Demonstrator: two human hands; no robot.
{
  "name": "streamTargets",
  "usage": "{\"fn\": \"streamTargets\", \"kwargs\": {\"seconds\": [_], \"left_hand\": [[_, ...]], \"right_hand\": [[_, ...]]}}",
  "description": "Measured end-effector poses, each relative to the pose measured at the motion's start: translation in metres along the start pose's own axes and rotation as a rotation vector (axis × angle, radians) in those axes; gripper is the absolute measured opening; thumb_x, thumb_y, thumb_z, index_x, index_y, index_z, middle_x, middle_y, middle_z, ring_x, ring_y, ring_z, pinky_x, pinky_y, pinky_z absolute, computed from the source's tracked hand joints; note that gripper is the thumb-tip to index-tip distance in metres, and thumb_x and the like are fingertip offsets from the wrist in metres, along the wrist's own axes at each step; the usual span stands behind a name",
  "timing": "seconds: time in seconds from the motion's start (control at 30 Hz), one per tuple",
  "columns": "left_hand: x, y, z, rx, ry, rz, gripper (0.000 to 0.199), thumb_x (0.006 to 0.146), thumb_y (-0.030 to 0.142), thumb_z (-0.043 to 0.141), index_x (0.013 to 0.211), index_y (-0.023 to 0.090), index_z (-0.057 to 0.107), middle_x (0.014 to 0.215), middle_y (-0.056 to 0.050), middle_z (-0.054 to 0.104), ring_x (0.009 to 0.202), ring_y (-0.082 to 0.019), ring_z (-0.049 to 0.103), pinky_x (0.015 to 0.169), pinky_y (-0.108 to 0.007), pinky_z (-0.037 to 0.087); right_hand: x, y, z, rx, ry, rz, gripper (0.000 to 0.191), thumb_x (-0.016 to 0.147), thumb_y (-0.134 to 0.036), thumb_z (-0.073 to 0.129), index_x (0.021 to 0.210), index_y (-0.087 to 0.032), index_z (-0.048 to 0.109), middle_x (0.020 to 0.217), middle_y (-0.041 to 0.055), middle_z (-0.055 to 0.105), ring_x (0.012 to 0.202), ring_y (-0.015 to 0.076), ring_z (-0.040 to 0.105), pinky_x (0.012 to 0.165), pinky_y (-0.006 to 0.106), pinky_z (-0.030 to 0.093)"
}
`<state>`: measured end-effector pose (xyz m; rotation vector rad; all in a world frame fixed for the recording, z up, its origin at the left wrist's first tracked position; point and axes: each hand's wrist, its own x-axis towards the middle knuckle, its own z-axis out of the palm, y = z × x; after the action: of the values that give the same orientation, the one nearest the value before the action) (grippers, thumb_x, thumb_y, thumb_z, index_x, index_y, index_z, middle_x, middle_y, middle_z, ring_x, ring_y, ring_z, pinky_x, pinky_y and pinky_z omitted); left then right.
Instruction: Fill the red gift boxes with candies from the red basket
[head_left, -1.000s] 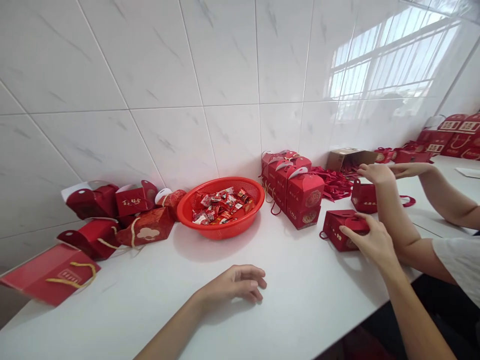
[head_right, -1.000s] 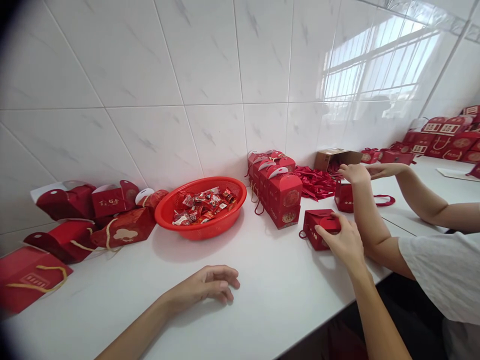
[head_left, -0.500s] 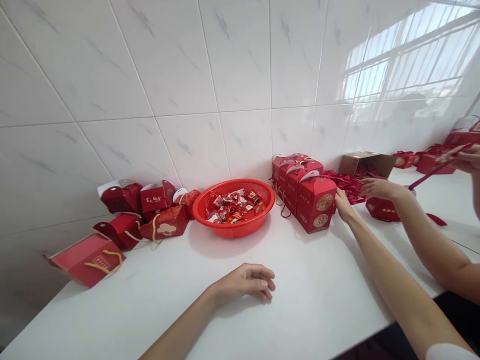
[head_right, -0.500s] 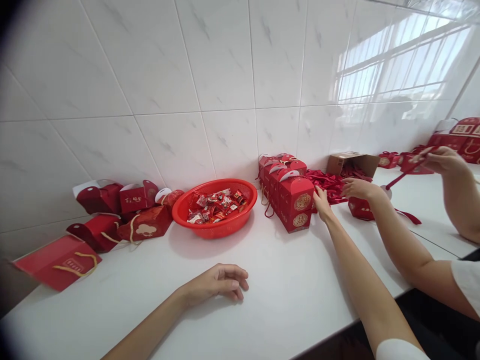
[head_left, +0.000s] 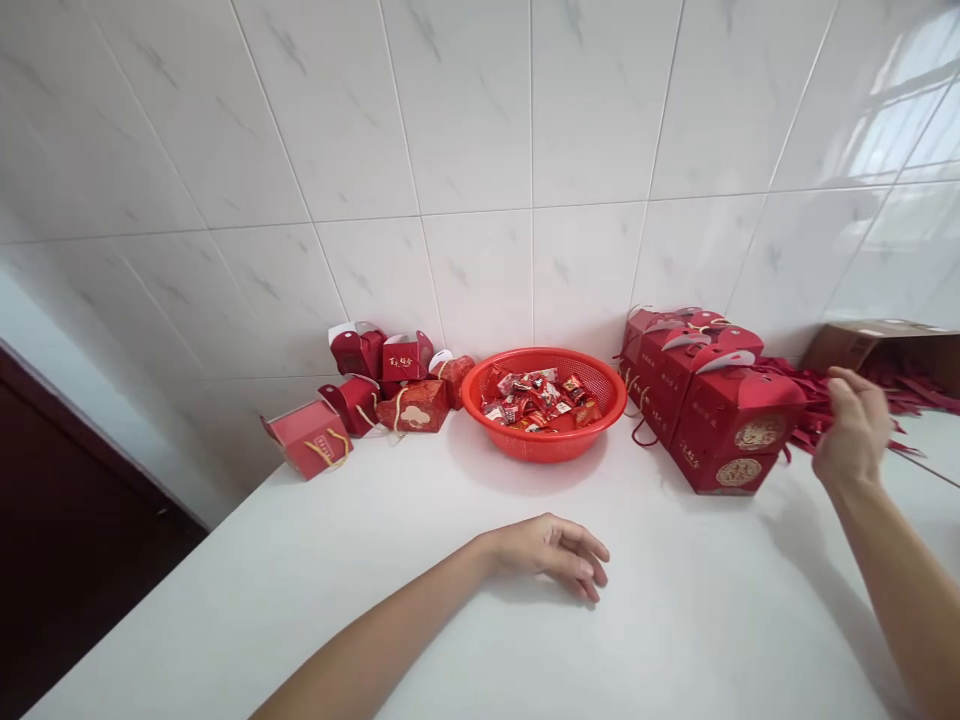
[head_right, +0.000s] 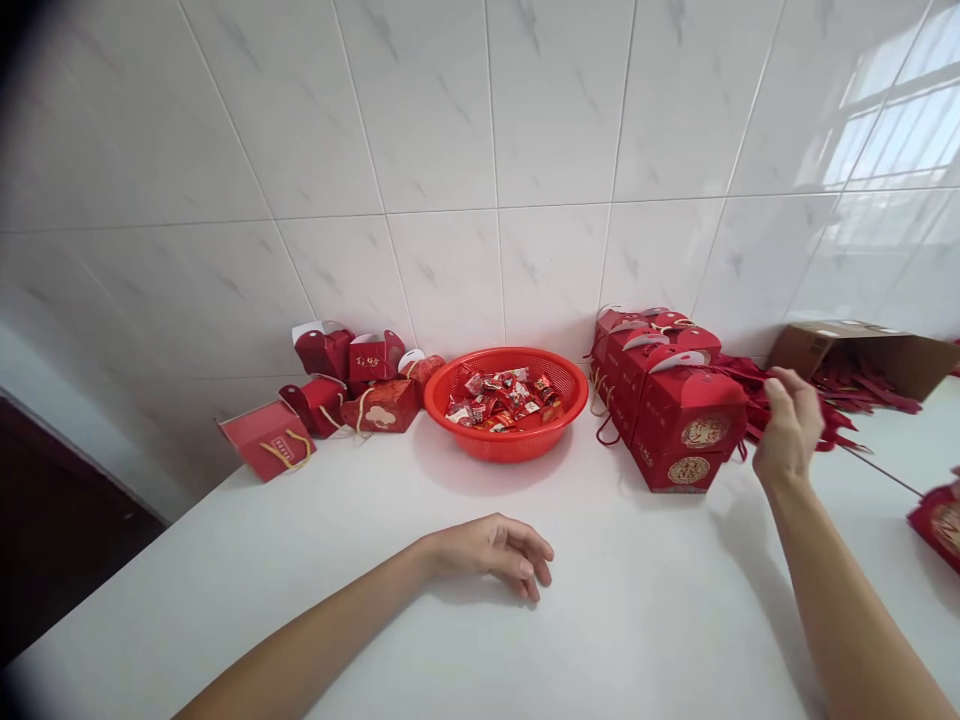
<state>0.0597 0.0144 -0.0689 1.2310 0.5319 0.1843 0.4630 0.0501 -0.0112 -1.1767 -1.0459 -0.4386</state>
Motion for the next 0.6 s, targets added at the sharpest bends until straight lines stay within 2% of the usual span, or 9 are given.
{"fn": "streamTargets", "kwargs": {"seconds": [0.07,0.23,0.3,0.33,0.37,0.43,0.5,0.53,0.6], "left_hand": [[-0.003,0.007,-0.002,0.079,-0.048,-0.016,0.060,0.059,0.051,0.090,0.108,0.020,0.072,0.101,-0.007,0.071,0.084,-0.021,0.071,0.092,-0.045,0.051],[-0.037,0.058,-0.012,0.387,-0.132,-0.002,0.067,0.061,0.061,0.084,0.113,0.022,0.071,0.111,-0.009,0.073,0.103,-0.027,0.069,0.092,-0.042,0.053],[-0.062,0.088,-0.018,0.463,-0.004,0.076,0.060,0.065,0.059,0.083,0.109,0.020,0.072,0.109,-0.009,0.074,0.101,-0.027,0.069,0.092,-0.043,0.054],[-0.075,0.103,-0.023,0.505,0.115,0.140,0.055,0.067,0.057,0.082,0.106,0.020,0.073,0.108,-0.009,0.075,0.101,-0.027,0.069,0.093,-0.043,0.054],[-0.089,0.116,-0.028,0.545,0.287,0.238,0.050,0.070,0.055,0.081,0.103,0.019,0.073,0.106,-0.008,0.075,0.099,-0.027,0.069,0.093,-0.042,0.054],[-0.117,0.137,-0.042,0.620,0.738,0.473,0.037,0.077,0.049,0.075,0.097,0.018,0.073,0.104,-0.005,0.075,0.102,-0.024,0.067,0.095,-0.037,0.052],[-0.143,0.150,-0.062,0.671,1.235,0.597,0.033,0.086,0.037,0.065,0.110,0.015,0.069,0.115,-0.002,0.071,0.111,-0.022,0.062,0.100,-0.035,0.047],[-0.156,0.154,-0.074,0.685,1.540,0.553,0.033,0.084,0.030,0.063,0.111,0.012,0.068,0.110,0.000,0.071,0.107,-0.021,0.062,0.098,-0.035,0.047],[-0.180,0.157,-0.101,0.752,1.974,0.185,0.036,0.083,0.025,0.057,0.115,0.012,0.068,0.100,0.004,0.069,0.100,-0.021,0.061,0.095,-0.036,0.047]], "right_hand": [[0.000,-0.032,-0.004,0.168,0.201,0.035,0.035,0.089,-0.039,0.059,0.112,-0.014,0.070,0.114,0.0153,0.068,0.116,0.0405,0.061,0.098,0.053,0.045],[-0.017,-0.126,-0.016,0.221,0.159,-0.358,0.036,0.092,-0.024,0.055,0.126,-0.028,0.067,0.122,0.0065,0.068,0.116,0.0405,0.061,0.097,0.059,0.046],[-0.032,-0.150,-0.014,0.197,0.091,-0.565,0.043,0.088,-0.025,0.060,0.130,-0.031,0.064,0.120,0.0065,0.068,0.110,0.0385,0.065,0.090,0.057,0.052],[-0.040,-0.159,-0.014,0.219,0.073,-0.726,0.048,0.083,-0.027,0.064,0.131,-0.032,0.064,0.114,0.0073,0.071,0.101,0.0364,0.068,0.081,0.055,0.056],[-0.050,-0.166,-0.013,0.203,-0.033,-0.762,0.056,0.079,-0.025,0.066,0.134,-0.032,0.061,0.115,0.0078,0.071,0.100,0.0351,0.069,0.081,0.055,0.057],[-0.068,-0.177,-0.014,0.211,-0.215,-0.775,0.058,0.078,-0.024,0.065,0.135,-0.029,0.059,0.118,0.0104,0.070,0.105,0.0345,0.067,0.082,0.054,0.058],[-0.085,-0.187,-0.014,0.261,-0.378,-0.769,0.051,0.078,-0.022,0.064,0.128,-0.026,0.060,0.116,0.0125,0.070,0.108,0.0343,0.066,0.083,0.052,0.057],[-0.093,-0.192,-0.014,0.283,-0.456,-0.763,0.047,0.079,-0.021,0.063,0.125,-0.025,0.060,0.115,0.0129,0.071,0.109,0.0337,0.065,0.083,0.051,0.057],[-0.108,-0.200,-0.009,0.345,-0.577,-0.787,0.042,0.081,-0.019,0.059,0.122,-0.022,0.058,0.112,0.0144,0.072,0.108,0.0319,0.066,0.084,0.049,0.057]]}}
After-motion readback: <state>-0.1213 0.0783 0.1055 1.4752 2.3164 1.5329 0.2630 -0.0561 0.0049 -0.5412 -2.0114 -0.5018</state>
